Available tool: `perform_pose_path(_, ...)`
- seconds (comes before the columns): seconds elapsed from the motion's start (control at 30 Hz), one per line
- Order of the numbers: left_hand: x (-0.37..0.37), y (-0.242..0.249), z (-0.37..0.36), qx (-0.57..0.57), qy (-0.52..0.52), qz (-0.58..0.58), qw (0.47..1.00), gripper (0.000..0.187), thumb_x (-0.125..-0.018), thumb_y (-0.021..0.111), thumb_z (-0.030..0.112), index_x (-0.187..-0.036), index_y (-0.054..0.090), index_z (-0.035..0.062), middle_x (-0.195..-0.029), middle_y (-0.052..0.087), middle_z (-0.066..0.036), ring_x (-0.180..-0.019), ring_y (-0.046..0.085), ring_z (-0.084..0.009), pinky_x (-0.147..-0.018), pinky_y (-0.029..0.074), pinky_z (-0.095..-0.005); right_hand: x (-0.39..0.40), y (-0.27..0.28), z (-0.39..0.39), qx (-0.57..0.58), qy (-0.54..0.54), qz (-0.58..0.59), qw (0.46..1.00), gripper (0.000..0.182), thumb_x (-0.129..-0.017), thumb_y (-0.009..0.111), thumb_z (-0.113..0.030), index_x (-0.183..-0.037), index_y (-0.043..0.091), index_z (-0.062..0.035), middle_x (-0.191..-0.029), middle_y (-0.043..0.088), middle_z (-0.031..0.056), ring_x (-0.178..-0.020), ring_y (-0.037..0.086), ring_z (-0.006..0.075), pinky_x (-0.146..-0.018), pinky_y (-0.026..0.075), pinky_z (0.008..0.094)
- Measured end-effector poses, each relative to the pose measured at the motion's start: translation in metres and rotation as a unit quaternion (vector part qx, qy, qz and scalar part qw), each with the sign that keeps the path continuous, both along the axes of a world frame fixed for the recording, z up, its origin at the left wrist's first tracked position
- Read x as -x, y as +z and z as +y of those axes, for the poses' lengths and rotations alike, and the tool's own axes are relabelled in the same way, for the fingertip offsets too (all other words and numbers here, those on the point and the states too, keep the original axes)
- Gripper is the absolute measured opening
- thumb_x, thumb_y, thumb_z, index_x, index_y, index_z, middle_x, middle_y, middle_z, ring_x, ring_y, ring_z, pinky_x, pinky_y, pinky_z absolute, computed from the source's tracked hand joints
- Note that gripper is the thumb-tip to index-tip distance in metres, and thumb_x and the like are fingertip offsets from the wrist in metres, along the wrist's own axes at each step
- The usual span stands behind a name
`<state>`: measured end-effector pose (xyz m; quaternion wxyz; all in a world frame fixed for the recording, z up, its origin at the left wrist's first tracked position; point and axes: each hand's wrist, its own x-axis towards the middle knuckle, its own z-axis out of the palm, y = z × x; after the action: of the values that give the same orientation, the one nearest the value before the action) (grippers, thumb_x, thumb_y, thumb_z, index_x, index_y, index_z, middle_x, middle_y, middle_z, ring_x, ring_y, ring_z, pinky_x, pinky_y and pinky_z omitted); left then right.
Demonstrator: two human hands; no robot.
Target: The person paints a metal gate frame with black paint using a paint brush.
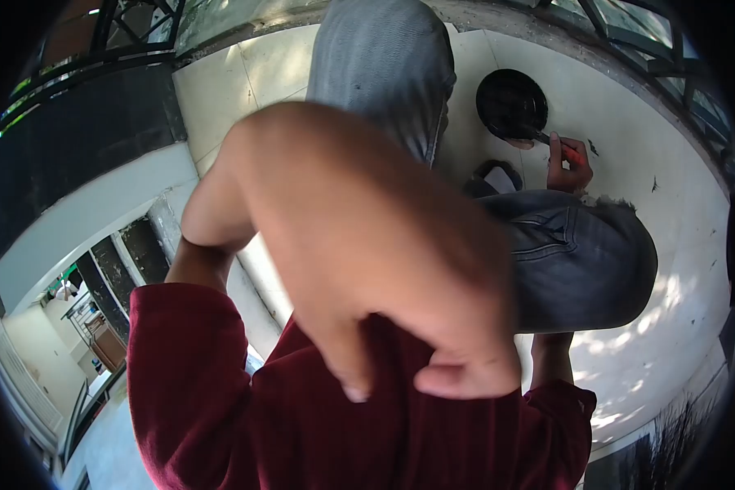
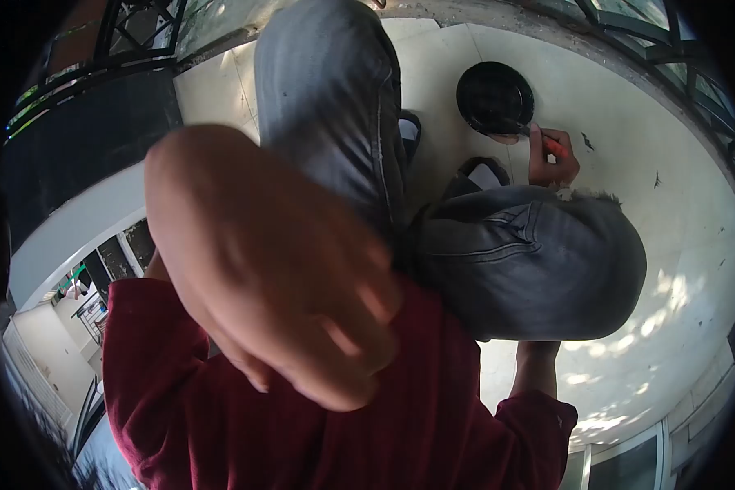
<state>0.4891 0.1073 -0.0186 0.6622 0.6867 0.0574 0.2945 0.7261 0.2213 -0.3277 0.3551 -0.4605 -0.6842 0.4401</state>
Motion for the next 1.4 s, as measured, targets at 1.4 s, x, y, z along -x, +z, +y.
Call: perform_pose_path(1.4, 0.015, 0.071, -0.011, -0.349, 0.332, 0.382, 0.789, 0.018, -0.066, 0.070, 0.018, -0.081, 0.063, 0.0129, -0.076, 0.060, -0.001, -0.071, 0.062, -0.0162, -0.071, 0.051, -0.0334, 0.009, 0.047, 0.058, 0.238, -0.047, 0.182, 0.953, 0.016, -0.098, 0.061, -0.010, -0.106, 0.059, 0.0030, -0.071, 0.060, 0.0064, -0.057, 0.057, 0.0136, -0.050, 0.039, 0.0253)
